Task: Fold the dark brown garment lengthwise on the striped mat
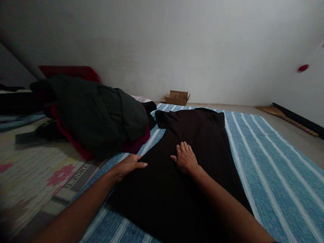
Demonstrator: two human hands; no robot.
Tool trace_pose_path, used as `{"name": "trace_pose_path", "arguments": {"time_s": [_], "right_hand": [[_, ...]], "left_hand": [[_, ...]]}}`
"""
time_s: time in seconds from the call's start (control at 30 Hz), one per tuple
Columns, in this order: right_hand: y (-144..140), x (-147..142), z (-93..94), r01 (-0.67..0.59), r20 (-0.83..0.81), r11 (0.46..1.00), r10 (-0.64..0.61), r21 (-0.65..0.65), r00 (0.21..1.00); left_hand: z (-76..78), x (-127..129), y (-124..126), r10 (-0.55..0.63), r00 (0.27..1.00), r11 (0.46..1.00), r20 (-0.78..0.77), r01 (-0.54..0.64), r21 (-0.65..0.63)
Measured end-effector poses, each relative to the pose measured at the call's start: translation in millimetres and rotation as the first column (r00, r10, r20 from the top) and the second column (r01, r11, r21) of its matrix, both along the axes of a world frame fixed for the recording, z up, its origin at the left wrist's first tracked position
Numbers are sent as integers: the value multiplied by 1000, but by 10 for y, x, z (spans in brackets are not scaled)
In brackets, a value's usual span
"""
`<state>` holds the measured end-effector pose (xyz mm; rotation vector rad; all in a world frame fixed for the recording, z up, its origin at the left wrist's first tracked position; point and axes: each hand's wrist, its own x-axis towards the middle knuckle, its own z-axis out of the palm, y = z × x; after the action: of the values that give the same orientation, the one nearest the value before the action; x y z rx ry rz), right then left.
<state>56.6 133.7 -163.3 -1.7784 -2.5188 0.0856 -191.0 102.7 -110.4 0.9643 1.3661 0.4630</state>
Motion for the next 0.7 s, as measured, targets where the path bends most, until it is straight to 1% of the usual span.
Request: {"name": "trace_pose_path", "arguments": {"time_s": [0.1,0.23,0.3,0.4,0.53,0.7], "right_hand": [[-267,-74,55,-22,-21,998,21,-64,1000],[-739,-158,116,-149,-115,977,132,-155,985],[-978,-194,134,-208,-162,964,181,-167,970],[-1268,-243,157,-258,-214,951,219,-173,952],[-1483,-308,173,-323,-268,925,266,-200,926],[-1586,-390,127,-402,-312,891,328,-211,892]], "left_hand": [[-43,-18,8,-25,998,1000,52,25,14],[-52,-22,5,-42,997,999,67,41,29],[-41,-14,0,-36,998,999,60,34,32],[-29,-2,-3,-33,998,999,51,31,40],[-42,-6,10,-20,999,999,49,18,43],[-54,-24,36,-29,999,996,15,28,80]]}}
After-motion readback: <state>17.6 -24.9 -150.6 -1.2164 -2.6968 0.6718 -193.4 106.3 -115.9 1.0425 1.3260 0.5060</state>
